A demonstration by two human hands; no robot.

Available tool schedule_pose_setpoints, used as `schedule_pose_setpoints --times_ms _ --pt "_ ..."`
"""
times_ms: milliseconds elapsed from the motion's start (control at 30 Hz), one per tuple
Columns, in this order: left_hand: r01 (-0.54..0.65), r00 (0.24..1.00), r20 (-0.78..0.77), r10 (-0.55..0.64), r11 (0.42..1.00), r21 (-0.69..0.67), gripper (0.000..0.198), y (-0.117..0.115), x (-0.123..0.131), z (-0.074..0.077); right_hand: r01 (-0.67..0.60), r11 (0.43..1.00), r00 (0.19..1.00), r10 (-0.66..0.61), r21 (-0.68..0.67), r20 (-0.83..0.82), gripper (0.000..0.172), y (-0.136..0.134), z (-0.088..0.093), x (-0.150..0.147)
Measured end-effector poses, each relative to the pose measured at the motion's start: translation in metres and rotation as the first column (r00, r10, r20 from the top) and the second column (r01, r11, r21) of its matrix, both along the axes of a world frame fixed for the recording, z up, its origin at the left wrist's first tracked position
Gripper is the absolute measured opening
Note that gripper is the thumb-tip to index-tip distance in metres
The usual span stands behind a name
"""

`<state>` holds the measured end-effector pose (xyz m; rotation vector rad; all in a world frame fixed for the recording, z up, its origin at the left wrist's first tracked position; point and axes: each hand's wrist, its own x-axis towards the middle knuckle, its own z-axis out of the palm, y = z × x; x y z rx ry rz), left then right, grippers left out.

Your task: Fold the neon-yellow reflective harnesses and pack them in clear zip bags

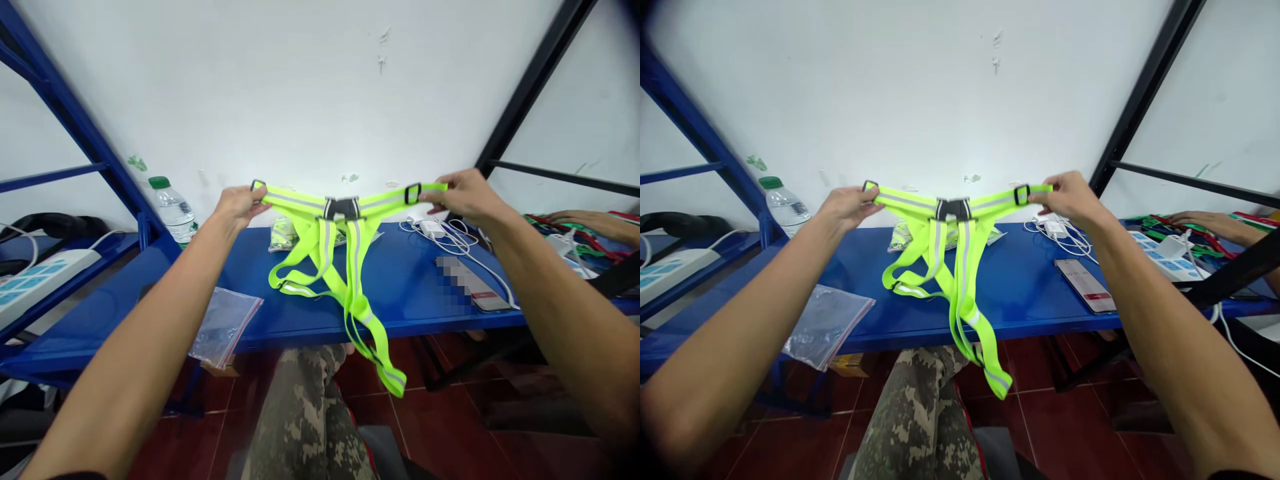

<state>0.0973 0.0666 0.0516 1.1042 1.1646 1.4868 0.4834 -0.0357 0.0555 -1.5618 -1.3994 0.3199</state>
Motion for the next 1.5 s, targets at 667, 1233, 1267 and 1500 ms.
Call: schedule_pose_setpoints --times_ms 667,1233,1267,1500 --pt "0.507 0.862 -0.1 -0.497 0.848 0.153 0.035 -0.03 -0.03 -0.067 -0.379 0.792 0.69 0.587 -0.479 0.424 0.02 -0.031 -0.127 -0.008" --pt "0.437 -0.25 -0.884 -0.396 0.769 -0.467 0.074 -0.089 0.012 -0.067 -0.518 0.811 0.583 0.566 -0.271 0.582 0.065 -0.025 -0.155 -0.126" --pt "0.385 -0.302 -0.868 -0.393 0.783 -0.488 0.078 -0.089 0.013 -0.073 -0.522 0.81 0.579 0.567 -0.267 0.586 0.06 -0.025 -0.156 -0.128" --pt "0.279 -0.286 -0.895 -0.342 0.863 -0.42 0.07 -0.079 -0.007 -0.094 -0.457 0.812 0.44 0.561 -0.363 0.701 0.036 -0.028 -0.135 -0.132"
